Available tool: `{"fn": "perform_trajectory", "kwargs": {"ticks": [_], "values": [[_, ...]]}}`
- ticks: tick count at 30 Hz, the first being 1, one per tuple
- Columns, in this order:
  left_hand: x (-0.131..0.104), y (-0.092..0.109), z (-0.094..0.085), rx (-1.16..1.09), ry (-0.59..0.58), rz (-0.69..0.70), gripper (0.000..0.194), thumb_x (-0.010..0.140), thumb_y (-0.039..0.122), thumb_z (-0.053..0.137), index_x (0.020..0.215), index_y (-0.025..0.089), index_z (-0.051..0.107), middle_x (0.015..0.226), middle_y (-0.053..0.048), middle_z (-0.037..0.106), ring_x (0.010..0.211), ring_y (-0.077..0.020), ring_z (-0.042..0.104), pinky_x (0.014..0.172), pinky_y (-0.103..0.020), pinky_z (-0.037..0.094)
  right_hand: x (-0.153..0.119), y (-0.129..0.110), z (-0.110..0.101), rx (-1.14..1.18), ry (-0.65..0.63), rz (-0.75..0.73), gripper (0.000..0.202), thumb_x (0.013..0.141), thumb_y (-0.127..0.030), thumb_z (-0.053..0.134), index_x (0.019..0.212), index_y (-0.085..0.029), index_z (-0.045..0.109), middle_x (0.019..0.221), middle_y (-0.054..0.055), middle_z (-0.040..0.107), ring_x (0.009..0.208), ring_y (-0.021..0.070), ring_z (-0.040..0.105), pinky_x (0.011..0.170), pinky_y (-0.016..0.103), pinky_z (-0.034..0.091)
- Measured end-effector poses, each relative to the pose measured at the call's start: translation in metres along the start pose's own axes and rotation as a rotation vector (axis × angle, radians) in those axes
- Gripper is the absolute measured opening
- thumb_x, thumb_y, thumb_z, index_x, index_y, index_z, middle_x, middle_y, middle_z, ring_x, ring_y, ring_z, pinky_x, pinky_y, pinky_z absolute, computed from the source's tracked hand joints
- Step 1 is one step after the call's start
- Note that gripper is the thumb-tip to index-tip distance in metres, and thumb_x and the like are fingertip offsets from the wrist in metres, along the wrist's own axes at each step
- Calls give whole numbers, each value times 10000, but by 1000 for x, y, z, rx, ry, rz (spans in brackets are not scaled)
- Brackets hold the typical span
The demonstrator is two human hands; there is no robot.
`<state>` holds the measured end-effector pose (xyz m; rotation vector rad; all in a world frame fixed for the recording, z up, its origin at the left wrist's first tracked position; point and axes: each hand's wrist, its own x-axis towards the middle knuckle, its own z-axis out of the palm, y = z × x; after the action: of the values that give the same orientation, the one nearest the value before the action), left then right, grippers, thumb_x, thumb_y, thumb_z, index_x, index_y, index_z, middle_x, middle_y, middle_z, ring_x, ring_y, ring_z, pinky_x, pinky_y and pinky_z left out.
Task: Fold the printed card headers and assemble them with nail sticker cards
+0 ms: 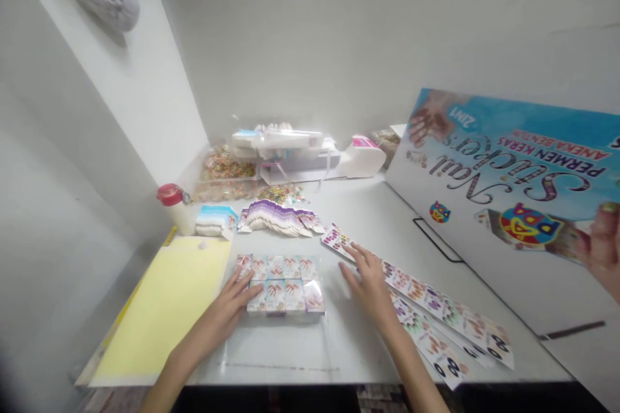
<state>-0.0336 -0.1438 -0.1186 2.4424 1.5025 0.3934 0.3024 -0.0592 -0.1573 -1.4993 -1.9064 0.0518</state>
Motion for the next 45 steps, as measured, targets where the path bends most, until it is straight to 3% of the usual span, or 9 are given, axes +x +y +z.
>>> {"fn": "perform_trajectory", "kwargs": {"ticks": [4,7,10,14,18,24,33,41,45], "values": [[5,-3,-2,-22,-34,-18,693,846,-53,328,1419,338,330,1536,-6,269,1438,-219,49,1112,-489,269,-14,-50,-21,229,-332,-178,498,893,-358,519,1370,-346,379,1451,39,382,1310,228,387,1035,404,392],[8,3,-13,-8,-122,-68,747,844,97,537,1447,396,211,1560,-1,178,1429,-298,-14,1093,-604,194,-22,-71,-12,176,-444,-310,589,854,-238,578,1388,-369,366,1498,24,325,1370,251,295,1068,444,345],[11,8,-15,-2,-124,-92,830,815,216,643,1451,419,150,1569,-7,127,1422,-317,-24,1080,-601,236,-26,-73,10,77,-445,-376,647,831,-133,567,1390,-392,370,1491,13,353,1390,291,250,1060,510,327],[13,7,2,95,44,-34,629,886,166,532,1436,335,278,1524,-29,301,1427,-262,75,1065,-460,374,-28,-73,27,8,-369,-380,578,863,-111,517,1361,-392,428,1458,9,408,1371,304,294,1033,522,358],[11,2,14,210,119,-44,534,903,139,485,1400,293,365,1446,-44,442,1408,-278,195,945,-406,507,-27,-71,23,30,-351,-374,563,859,-100,504,1345,-382,458,1434,13,442,1364,298,312,1022,516,377],[11,7,8,213,80,-66,704,807,241,659,1421,305,320,1503,-69,342,1402,-299,221,930,-393,516,-20,-69,8,101,-519,-384,736,806,-224,625,1440,-368,278,1493,12,348,1400,284,221,1075,513,301],[15,13,25,328,178,-139,553,858,231,585,1381,292,416,1445,-48,445,1374,-303,302,896,-374,537,-23,-98,38,-53,-245,-284,587,767,-267,676,1326,-254,501,1295,135,542,1146,346,461,988,533,332],[11,1,10,211,137,-36,505,916,229,471,1407,279,363,1486,-54,380,1386,-256,287,947,-361,500,-1,-64,-2,346,-531,-358,623,822,-138,593,1389,-300,392,1369,39,497,1238,215,424,1015,393,393],[11,1,10,249,144,-41,527,924,210,435,1429,303,314,1457,-43,428,1375,-257,311,919,-349,516,1,-55,-8,371,-508,-361,549,855,-77,518,1355,-289,444,1340,28,528,1218,183,455,1012,366,411]]}}
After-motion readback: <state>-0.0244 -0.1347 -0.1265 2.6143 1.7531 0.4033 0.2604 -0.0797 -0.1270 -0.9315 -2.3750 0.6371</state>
